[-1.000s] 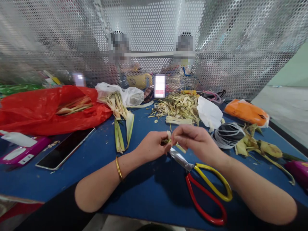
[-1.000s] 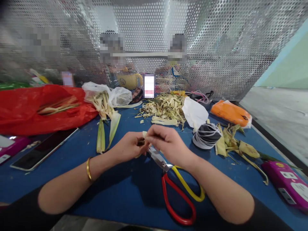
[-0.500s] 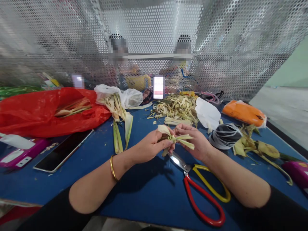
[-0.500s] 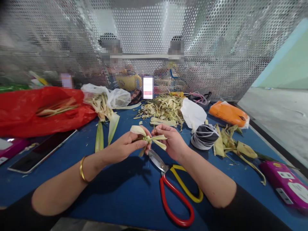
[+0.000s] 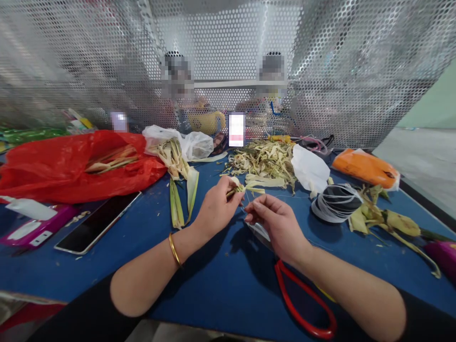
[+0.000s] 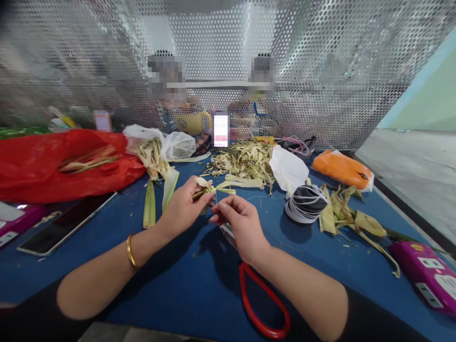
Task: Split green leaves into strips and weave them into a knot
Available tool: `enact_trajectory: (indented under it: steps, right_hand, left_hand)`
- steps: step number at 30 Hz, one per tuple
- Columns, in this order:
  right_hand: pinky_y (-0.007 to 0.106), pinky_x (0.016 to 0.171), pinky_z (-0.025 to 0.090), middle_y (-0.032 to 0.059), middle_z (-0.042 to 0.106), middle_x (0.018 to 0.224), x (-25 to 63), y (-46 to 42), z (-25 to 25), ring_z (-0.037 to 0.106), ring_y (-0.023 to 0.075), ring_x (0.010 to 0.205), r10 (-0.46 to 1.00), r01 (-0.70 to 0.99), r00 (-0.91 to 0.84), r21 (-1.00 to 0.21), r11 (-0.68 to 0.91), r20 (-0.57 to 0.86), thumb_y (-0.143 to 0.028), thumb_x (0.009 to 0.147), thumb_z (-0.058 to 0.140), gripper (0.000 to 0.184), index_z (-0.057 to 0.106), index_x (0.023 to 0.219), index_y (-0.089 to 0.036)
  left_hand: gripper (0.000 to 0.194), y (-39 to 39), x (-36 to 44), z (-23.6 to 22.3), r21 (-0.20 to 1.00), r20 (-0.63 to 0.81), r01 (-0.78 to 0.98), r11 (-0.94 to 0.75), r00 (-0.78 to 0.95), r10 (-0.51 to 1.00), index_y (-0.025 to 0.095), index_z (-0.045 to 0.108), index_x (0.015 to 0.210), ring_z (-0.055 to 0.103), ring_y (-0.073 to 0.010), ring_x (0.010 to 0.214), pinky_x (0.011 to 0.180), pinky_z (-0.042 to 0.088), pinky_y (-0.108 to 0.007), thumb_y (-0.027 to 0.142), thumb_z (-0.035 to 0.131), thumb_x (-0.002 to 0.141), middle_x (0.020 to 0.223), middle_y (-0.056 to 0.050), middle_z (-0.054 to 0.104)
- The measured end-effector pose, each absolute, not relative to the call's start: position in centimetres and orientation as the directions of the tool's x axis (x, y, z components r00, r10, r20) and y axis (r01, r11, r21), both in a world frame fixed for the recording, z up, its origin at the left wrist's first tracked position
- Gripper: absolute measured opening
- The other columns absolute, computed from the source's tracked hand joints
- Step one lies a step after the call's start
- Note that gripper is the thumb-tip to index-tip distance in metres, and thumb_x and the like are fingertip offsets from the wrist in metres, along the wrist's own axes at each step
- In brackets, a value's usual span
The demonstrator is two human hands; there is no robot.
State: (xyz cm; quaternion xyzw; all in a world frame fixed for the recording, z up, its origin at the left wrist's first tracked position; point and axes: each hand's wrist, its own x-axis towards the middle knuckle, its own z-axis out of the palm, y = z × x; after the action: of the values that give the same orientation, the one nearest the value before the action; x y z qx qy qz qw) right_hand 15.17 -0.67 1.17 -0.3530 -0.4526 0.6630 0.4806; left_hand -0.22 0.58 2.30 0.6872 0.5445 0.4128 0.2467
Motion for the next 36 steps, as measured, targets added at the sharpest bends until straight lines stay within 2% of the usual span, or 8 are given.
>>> enact_trajectory:
  steps: [4, 6, 13, 17, 23, 29, 32, 36]
  right_hand:
    - [0.025, 0.063, 0.044, -0.0005, 0.060, 0.065, 15.7, -1.1, 2.0, 0.055, 0.0121, 0.062, 0.900, 0.062, -0.367, -0.959, 0.276, 0.235, -0.030, 0.084, 0.057, 0.017, 0.060, 0.073, -0.018]
    - [0.025, 0.062, 0.043, -0.0005, 0.060, 0.064, 16.3, -0.7, 2.7, 0.055, 0.0123, 0.062, 0.869, 0.112, -0.393, -0.923, 0.369, 0.300, -0.029, 0.085, 0.055, 0.015, 0.060, 0.074, -0.019]
    - [0.022, 0.056, 0.040, 0.0004, 0.063, 0.070, 18.1, 2.5, 3.8, 0.051, 0.0082, 0.055, 0.959, -0.217, -0.273, -0.976, 0.011, 0.072, -0.027, 0.073, 0.065, 0.014, 0.060, 0.067, -0.016]
    - [0.022, 0.050, 0.037, -0.0006, 0.059, 0.057, 17.7, 2.8, 2.3, 0.048, 0.0094, 0.050, 0.940, -0.086, -0.338, -0.992, -0.090, -0.056, -0.027, 0.069, 0.066, 0.016, 0.058, 0.061, -0.016]
    - [0.021, 0.049, 0.034, -0.0042, 0.051, 0.056, 16.1, 0.9, 0.5, 0.045, 0.0097, 0.051, 0.875, 0.276, -0.485, -0.950, 0.144, -0.008, -0.021, 0.076, 0.054, 0.012, 0.053, 0.064, -0.018]
    - [0.021, 0.055, 0.032, -0.0038, 0.047, 0.061, 16.6, -0.6, 3.0, 0.041, 0.0093, 0.058, 0.777, 0.381, -0.537, -0.727, 0.571, 0.329, -0.016, 0.084, 0.048, 0.018, 0.049, 0.066, -0.018]
    - [0.022, 0.056, 0.032, -0.0028, 0.047, 0.062, 17.5, -0.1, 4.4, 0.041, 0.0100, 0.059, 0.786, 0.387, -0.462, -0.704, 0.595, 0.411, -0.018, 0.086, 0.047, 0.018, 0.050, 0.068, -0.018]
    - [0.023, 0.055, 0.031, -0.0043, 0.041, 0.059, 18.7, 1.6, 4.9, 0.038, 0.0103, 0.058, 0.833, 0.396, -0.364, -0.740, 0.543, 0.416, -0.020, 0.083, 0.050, 0.017, 0.051, 0.067, -0.018]
  left_hand:
    - [0.006, 0.8, -0.3, 2.3, 0.712, 0.250, 0.644, -0.280, 0.141, 0.958, 0.020, 0.048, 0.081, 0.058, -0.0145, 0.069, 0.063, 0.042, -0.025, 0.025, 0.052, 0.081, 0.073, 0.002, 0.060]
    - [0.006, 0.7, -0.3, 2.5, 0.718, 0.193, 0.623, -0.311, 0.250, 0.949, 0.020, 0.048, 0.078, 0.054, -0.0130, 0.065, 0.060, 0.040, -0.024, 0.024, 0.052, 0.080, 0.070, 0.003, 0.058]
    - [0.015, -0.4, -0.3, 3.8, 0.981, 0.016, 0.138, -0.133, 0.631, 0.776, 0.017, 0.049, 0.089, 0.058, -0.0121, 0.062, 0.061, 0.047, -0.025, 0.031, 0.053, 0.085, 0.073, -0.001, 0.060]
    - [0.020, -0.4, -0.1, 3.9, 0.997, 0.046, 0.025, -0.075, 0.588, 0.808, 0.017, 0.047, 0.092, 0.059, -0.0133, 0.063, 0.062, 0.048, -0.027, 0.035, 0.054, 0.085, 0.072, -0.002, 0.059]
    - [0.014, 0.3, -0.1, 3.1, 0.929, 0.245, 0.213, -0.302, 0.257, 0.935, 0.019, 0.045, 0.092, 0.059, -0.0132, 0.067, 0.066, 0.047, -0.026, 0.031, 0.050, 0.087, 0.075, 0.000, 0.059]
    - [0.007, 0.8, -0.7, 2.8, 0.668, 0.321, 0.650, -0.362, 0.187, 0.929, 0.020, 0.046, 0.085, 0.056, -0.0156, 0.067, 0.063, 0.041, -0.027, 0.026, 0.050, 0.085, 0.070, 0.001, 0.057]
    - [0.007, 0.6, -0.6, 3.0, 0.729, 0.218, 0.588, -0.351, 0.286, 0.933, 0.020, 0.046, 0.085, 0.056, -0.0146, 0.064, 0.062, 0.041, -0.026, 0.026, 0.050, 0.084, 0.069, 0.002, 0.057]
    - [0.011, -0.1, -0.3, 3.5, 0.916, 0.083, 0.292, -0.275, 0.533, 0.842, 0.019, 0.047, 0.084, 0.056, -0.0122, 0.062, 0.062, 0.044, -0.025, 0.028, 0.052, 0.085, 0.072, 0.001, 0.058]
